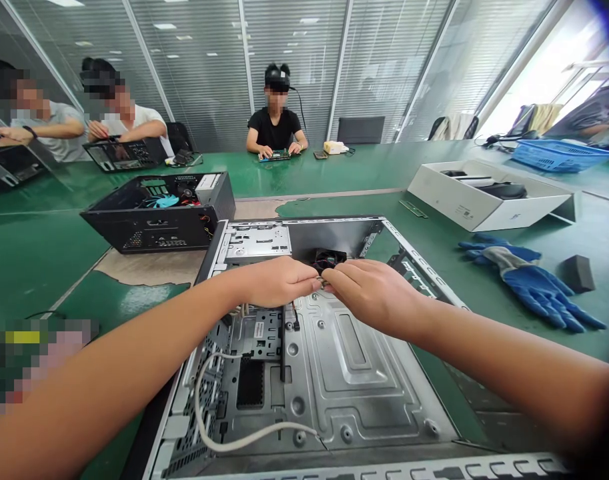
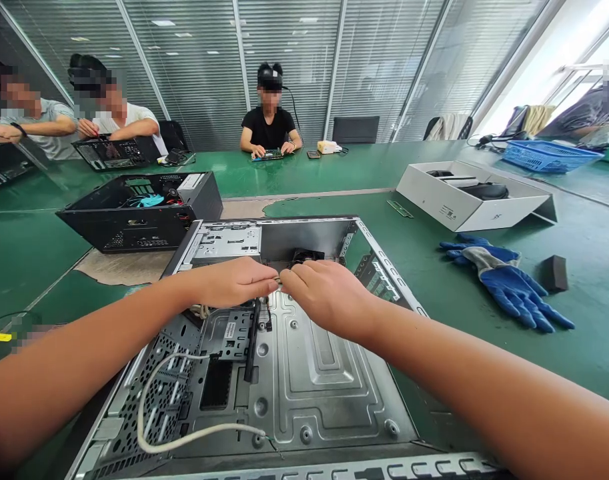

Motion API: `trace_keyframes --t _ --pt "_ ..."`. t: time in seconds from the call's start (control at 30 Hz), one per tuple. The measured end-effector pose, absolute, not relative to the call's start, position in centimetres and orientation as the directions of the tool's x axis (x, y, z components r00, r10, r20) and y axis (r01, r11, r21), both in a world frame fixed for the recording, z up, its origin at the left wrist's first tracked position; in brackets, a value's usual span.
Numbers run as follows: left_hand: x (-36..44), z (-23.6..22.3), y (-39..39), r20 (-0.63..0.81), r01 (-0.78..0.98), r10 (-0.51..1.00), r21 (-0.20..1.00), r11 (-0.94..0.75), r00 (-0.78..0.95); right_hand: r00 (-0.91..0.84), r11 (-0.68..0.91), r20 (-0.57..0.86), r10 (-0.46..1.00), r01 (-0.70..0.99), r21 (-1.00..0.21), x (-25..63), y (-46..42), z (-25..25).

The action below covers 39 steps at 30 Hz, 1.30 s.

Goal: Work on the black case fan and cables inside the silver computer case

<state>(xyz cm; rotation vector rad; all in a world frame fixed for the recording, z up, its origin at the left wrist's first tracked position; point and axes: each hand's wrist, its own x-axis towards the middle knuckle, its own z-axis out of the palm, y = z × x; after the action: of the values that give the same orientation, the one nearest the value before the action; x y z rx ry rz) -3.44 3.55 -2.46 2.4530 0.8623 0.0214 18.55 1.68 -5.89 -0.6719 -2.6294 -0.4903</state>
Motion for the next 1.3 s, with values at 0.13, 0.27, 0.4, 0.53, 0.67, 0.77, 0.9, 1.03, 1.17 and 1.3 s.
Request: trace_keyframes --t 0.13,0.27,0.4,0.53,0.67,0.77,0.9,1.03,1.17,1.3 --pt "-3.3 -2.9 3.5 -0.094 0.606 0.606 0.276 -0.746 0.790 -0.761 0.810 0.325 0.562 0.586 -0.029 18.5 1.9 -6.0" --pt "-3.3 -3.1 3.3 -0.041 0.632 0.636 0.180 -0.754 0.771 -0.714 0.742 0.215 0.666 0.605 -0.288 18.4 1.9 -5.1" --pt "-3.2 -2.6 3.1 -0.055 0.615 0.631 0.306 -0.727 0.774 -0.707 0.754 0.264 0.656 0.591 -0.289 18.4 1.8 -4.9" --pt "-3.3 -2.0 3.3 -0.141 0.551 0.593 0.583 -0.598 0.792 -0.750 0.824 0.355 0.558 0.553 -0.126 18.6 1.9 -5.4" --pt "-3.4 -2.0 3.5 -0.167 0.557 0.604 0.624 -0.547 0.779 -0.742 0.818 0.390 0.545 0.573 -0.051 18.6 2.1 -5.8" --pt "-3.4 -2.3 3.6 -0.132 0.562 0.596 0.540 -0.626 0.792 -0.729 0.805 0.362 0.581 0.579 -0.126 18.6 2.1 -5.7" --pt "-3.5 -2.6 3.7 -0.045 0.535 0.578 0.441 -0.721 0.815 -0.691 0.736 0.272 0.670 0.571 -0.363 18.6 2.0 -5.2" --pt "-3.4 -2.9 3.6 0.013 0.533 0.572 0.345 -0.772 0.820 -0.672 0.667 0.212 0.710 0.546 -0.507 18.6 2.0 -4.6" --pt "-3.3 -2.7 3.4 -0.012 0.573 0.599 0.307 -0.760 0.801 -0.668 0.632 0.169 0.725 0.547 -0.549 18.4 2.2 -4.3" --pt "-3.2 -2.4 3.4 -0.086 0.576 0.614 0.468 -0.671 0.785 -0.686 0.669 0.180 0.705 0.558 -0.491 18.3 2.2 -4.7"
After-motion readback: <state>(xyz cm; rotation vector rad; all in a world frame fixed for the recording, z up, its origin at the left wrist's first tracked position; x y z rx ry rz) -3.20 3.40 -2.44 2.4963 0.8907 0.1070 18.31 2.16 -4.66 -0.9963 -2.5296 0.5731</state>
